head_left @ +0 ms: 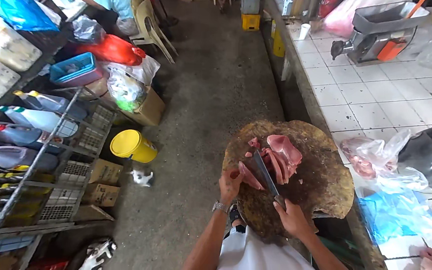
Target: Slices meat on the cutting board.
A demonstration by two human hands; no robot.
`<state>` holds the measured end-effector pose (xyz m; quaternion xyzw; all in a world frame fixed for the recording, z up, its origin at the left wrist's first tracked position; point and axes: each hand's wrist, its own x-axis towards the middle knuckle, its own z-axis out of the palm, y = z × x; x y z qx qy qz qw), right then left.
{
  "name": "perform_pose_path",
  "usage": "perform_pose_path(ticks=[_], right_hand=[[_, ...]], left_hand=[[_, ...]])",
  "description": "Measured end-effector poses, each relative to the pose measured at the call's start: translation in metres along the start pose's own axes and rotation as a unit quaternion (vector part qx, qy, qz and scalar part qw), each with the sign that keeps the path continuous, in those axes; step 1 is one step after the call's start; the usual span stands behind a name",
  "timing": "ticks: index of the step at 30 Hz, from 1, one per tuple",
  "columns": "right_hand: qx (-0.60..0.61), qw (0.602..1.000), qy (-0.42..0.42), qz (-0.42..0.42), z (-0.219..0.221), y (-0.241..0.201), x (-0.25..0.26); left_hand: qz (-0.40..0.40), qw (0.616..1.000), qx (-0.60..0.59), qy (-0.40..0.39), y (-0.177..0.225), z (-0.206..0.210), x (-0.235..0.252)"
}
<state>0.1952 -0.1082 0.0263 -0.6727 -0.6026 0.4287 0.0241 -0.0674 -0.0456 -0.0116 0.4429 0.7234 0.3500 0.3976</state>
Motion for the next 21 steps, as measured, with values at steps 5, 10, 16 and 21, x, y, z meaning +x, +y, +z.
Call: perform_pose_path(ticks=[5,10,16,21], right_hand=[[-0.051,0.997,0.000,-0.064,0.002,-0.016,-0.010],[-0.136,0.988,-0.047,-0.048,0.006,-0.035,-0.006],[0.023,0.912,0.238,-0.333,-0.014,-0.075,-0.038],[0.065,0.830,0.351,-0.429,0.018,-0.058,-0.016]], left_hand=[[-0.010,0.999,-0.002,0.052,-0.001,0.015,-0.024],[-0.027,0.998,-0.010,0.063,0.000,0.018,-0.025],[-0.026,0.997,-0.035,0.059,0.001,0.015,-0.026],[-0.026,0.997,-0.024,0.067,0.006,0.013,-0.030]])
